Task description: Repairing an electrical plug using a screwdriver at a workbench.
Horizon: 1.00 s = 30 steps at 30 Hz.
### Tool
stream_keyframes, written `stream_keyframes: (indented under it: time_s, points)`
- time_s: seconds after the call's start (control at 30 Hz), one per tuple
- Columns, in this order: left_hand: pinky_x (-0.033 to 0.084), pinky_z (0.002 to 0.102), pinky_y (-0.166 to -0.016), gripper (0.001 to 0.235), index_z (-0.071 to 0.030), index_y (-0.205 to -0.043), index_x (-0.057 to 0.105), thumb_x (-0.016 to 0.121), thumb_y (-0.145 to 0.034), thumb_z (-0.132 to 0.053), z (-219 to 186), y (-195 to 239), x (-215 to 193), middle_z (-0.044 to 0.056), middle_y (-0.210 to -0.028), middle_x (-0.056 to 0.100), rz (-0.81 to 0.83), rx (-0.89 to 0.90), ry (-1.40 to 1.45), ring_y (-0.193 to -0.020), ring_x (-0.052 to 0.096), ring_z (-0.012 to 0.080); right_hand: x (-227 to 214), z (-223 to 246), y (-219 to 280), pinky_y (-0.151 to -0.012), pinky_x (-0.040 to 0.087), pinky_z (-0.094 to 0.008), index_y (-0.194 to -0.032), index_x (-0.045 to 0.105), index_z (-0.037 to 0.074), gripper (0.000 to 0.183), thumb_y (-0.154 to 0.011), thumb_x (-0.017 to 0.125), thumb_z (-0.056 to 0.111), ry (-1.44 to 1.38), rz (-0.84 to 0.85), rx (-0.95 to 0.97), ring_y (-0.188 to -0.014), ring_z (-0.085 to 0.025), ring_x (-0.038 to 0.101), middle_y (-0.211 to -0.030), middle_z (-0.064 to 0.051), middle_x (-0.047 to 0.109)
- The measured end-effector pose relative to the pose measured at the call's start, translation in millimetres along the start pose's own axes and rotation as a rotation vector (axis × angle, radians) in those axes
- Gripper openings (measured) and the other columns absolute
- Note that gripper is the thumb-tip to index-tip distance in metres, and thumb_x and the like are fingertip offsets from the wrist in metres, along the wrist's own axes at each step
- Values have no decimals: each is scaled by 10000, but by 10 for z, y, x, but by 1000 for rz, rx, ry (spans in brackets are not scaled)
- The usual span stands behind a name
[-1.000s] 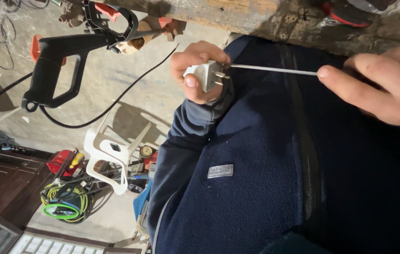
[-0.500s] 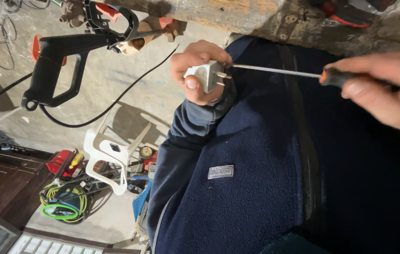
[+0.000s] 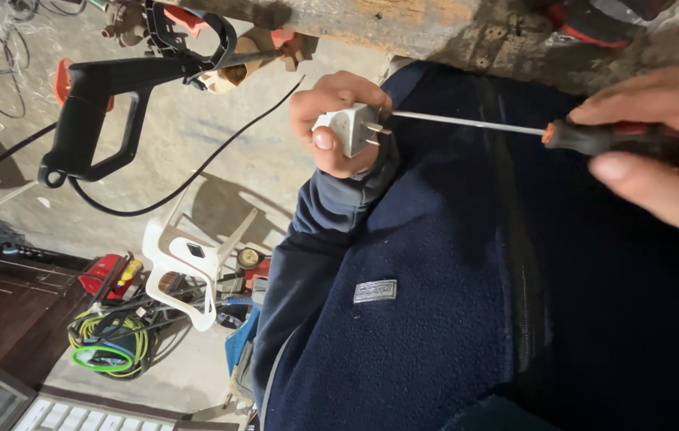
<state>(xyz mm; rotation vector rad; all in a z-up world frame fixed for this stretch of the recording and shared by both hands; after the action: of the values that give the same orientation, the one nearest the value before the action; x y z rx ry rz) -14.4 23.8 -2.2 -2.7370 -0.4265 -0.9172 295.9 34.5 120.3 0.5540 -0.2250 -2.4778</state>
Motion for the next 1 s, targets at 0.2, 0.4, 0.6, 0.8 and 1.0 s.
stream_keyframes:
  time_s: [0.2,0.4,0.6,0.8,1.0]
  points:
    - [514,344,-500,397,-23,-1039,532,575,-1037,-417,-13,-16,38,237,-838,645,9,-8,10,-581,595,255,71,-122,-16,-511,580,-250,-1475,562,66,524,-958,555,154,-448,105,439,-672,-141,712,-1087,-115,755]
    - [491,370,-510,390,-22,-1043,523,578,-1039,-407,-2,32,24,233,-838,653,31,-21,-51,-588,566,263,89,-264,-15,-619,552,-318,-1354,669,19,423,-932,680,56,403,148,-301,-688,-226,675,-864,-145,704]
    - [477,336,-483,403,-28,-1041,518,560,-1039,-429,-67,-74,30,235,-850,648,-20,15,-3,-589,576,252,69,-196,-136,-731,582,-296,-1278,642,45,584,-785,777,329,276,259,-105,-835,-212,739,-995,-125,758]
    - [480,343,-480,372,-32,-1049,517,548,-1049,-403,-52,-77,-17,241,-835,653,-11,23,-6,-561,559,242,64,-37,-68,-549,515,-220,-1447,613,92,455,-1005,549,182,-414,55,467,-637,-107,644,-1061,-119,756]
    - [490,339,-486,370,-28,-1056,515,549,-1040,-396,-58,-78,-1,231,-836,649,-16,2,-9,-579,567,254,30,-214,-74,-569,460,-410,-1222,736,71,373,-859,725,-12,497,42,-580,-606,-253,592,-902,-185,697]
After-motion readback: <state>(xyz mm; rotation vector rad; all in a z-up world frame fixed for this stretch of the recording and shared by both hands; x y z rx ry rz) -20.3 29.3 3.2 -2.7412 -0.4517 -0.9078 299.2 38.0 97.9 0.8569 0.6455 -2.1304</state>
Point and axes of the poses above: each hand's wrist, its own y-axis away from the middle knuckle, its own x-axis out of the palm, z = x × y, the point moved 3 cm from there along -y, towards the middle knuckle
